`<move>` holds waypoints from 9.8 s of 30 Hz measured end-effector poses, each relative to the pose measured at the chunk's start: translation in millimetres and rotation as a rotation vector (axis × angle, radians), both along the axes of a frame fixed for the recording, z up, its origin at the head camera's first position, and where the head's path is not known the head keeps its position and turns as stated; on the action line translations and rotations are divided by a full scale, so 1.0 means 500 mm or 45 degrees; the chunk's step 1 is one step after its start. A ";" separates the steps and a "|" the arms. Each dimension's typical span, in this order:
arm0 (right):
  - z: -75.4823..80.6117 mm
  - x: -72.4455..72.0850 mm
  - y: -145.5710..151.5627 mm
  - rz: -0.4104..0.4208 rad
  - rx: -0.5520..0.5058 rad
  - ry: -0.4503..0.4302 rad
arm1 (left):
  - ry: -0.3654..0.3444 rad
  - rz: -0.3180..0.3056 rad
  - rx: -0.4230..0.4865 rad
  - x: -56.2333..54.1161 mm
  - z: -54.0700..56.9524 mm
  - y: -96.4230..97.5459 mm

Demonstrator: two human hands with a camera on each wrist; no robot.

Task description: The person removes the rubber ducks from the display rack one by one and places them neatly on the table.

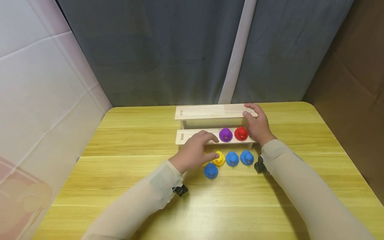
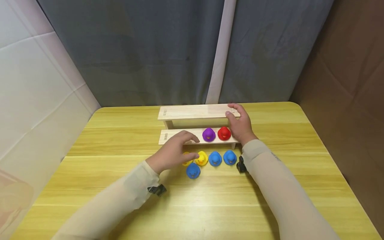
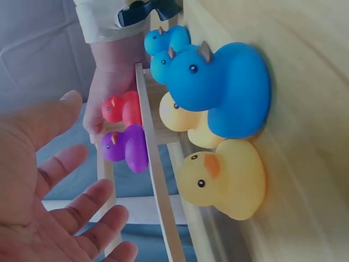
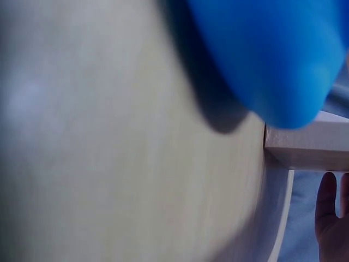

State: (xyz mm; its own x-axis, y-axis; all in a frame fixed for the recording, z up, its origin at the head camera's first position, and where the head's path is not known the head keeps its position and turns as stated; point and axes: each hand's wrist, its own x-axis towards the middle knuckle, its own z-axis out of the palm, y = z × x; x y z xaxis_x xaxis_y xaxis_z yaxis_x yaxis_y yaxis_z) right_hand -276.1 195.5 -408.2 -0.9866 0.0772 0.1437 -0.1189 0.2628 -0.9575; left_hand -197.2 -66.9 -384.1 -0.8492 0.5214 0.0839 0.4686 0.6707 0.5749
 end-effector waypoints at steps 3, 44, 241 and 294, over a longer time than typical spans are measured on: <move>-0.026 -0.018 0.009 -0.013 0.003 0.014 | -0.037 0.025 -0.003 -0.010 0.007 0.012; -0.019 -0.013 0.006 0.002 -0.012 0.008 | -0.172 0.143 -0.013 -0.105 -0.009 0.088; -0.050 -0.037 0.027 0.024 0.052 -0.001 | -0.152 0.038 0.049 -0.109 0.009 0.177; -0.046 -0.037 0.023 -0.019 0.038 0.005 | -0.051 -0.022 -0.121 -0.051 0.026 0.179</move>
State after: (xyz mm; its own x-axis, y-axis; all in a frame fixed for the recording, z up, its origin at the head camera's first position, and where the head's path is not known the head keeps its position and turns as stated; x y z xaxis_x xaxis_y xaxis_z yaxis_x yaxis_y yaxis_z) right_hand -294.5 207.0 -431.2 -0.9849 0.0875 0.1497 -0.1182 0.2928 -0.9488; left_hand -222.6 22.6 -371.3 -0.8416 0.5401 -0.0001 0.4587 0.7150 0.5276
